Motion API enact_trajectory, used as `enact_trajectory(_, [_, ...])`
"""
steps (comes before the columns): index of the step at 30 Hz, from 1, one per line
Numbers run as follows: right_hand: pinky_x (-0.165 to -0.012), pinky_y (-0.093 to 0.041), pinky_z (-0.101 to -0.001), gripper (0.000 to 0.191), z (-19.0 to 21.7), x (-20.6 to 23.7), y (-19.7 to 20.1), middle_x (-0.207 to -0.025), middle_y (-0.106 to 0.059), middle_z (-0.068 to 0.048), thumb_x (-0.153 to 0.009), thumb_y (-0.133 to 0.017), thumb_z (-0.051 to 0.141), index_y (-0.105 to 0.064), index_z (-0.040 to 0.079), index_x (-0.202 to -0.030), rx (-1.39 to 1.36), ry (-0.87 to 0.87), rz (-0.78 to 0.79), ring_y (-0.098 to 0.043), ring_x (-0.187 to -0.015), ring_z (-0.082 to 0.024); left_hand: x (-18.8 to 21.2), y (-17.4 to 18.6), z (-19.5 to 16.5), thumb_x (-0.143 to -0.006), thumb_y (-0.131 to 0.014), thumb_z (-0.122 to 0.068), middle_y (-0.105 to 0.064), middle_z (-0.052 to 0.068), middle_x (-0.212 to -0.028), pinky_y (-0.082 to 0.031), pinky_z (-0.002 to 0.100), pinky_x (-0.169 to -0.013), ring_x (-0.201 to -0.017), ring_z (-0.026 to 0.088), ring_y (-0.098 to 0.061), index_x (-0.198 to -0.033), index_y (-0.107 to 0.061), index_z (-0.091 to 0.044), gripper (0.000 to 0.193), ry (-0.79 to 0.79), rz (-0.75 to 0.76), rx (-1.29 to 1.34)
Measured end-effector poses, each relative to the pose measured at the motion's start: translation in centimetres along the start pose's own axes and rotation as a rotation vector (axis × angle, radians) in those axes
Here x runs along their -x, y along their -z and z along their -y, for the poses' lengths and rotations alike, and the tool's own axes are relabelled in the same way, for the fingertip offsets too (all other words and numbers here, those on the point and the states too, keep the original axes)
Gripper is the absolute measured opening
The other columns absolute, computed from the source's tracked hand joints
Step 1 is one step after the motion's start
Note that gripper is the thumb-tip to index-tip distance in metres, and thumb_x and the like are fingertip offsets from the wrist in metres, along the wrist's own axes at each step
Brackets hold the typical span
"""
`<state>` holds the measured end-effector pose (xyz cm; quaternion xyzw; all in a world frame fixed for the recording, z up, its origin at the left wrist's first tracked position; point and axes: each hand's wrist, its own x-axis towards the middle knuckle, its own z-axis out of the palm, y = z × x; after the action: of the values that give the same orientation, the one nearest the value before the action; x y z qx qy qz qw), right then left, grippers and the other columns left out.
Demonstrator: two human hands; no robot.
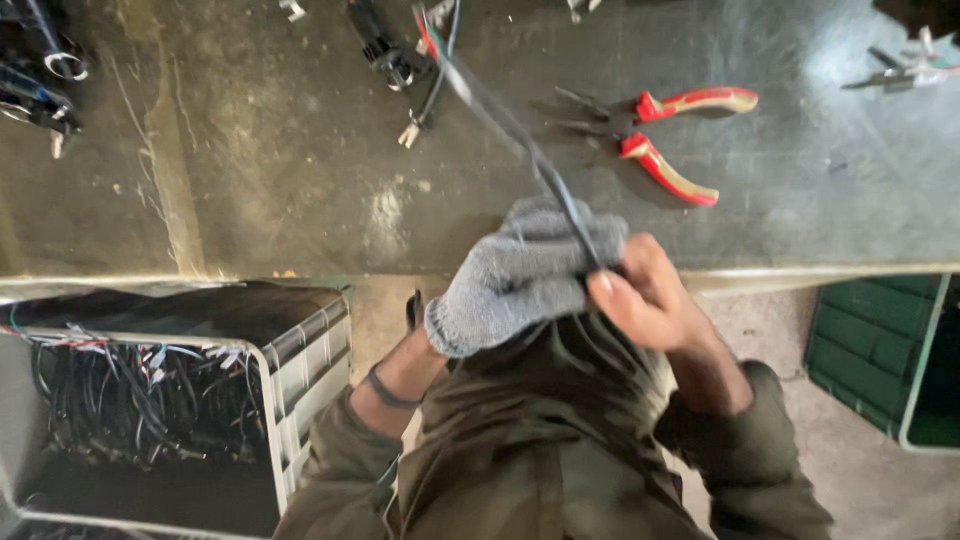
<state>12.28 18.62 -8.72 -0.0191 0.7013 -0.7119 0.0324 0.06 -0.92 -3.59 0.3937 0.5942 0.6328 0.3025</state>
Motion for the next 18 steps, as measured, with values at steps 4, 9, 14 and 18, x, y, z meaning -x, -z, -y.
enact_trajectory(4, [-0.073,-0.051,-0.0286,0.031,-1.3,1.6,0.8,-0.088,-0.068,-0.003,-0.094,-0.065,0.024,-0.066,-0.003,-0.11,-0.364,-0.165,0.258,-0.06,-0.081,-0.012,-0.5,0.9,0.1,-0.082,-0.086,-0.015,-0.076,0.005,-0.123,-0.032,0.044,-0.127,-0.122,0.017,-0.067,-0.116,-0.077,-0.009,0.036,-0.087,0.186,0.136])
enact_trajectory(9, [-0.079,-0.049,-0.0283,0.063,-2.0,1.7,0.3,-0.105,-0.065,-0.004,-0.093,-0.072,0.036,-0.056,-0.005,-0.138,-0.531,-0.234,0.26,-0.057,-0.091,-0.011,-0.3,0.5,-0.3,-0.087,-0.081,-0.014,-0.075,0.002,-0.111,-0.032,0.041,-0.123,-0.123,0.018,-0.062,-0.111,-0.076,-0.012,0.025,-0.093,0.107,0.208])
enact_trajectory(14, [-0.108,-0.045,-0.0328,0.062,-2.4,0.9,-0.4,-0.138,-0.06,-0.009,-0.098,-0.07,0.036,-0.053,-0.008,-0.137,-0.485,-0.017,0.082,-0.058,-0.125,-0.017,-0.1,-1.4,-0.4,-0.101,-0.076,-0.012,-0.075,0.001,-0.111,-0.037,0.036,-0.119,-0.121,0.017,-0.061,-0.108,-0.075,-0.01,0.008,-0.03,-0.091,0.142])
enact_trajectory(18, [-0.117,-0.041,-0.0324,0.045,-3.2,1.1,-1.6,-0.141,-0.059,-0.01,-0.11,-0.059,0.027,-0.055,-0.004,-0.142,-0.19,0.052,-0.237,-0.055,-0.132,-0.018,-0.6,-2.3,0.0,-0.104,-0.068,-0.012,-0.069,0.007,-0.128,-0.039,0.036,-0.121,-0.139,0.023,-0.055,-0.122,-0.071,-0.007,0.019,-0.004,-0.264,0.034])
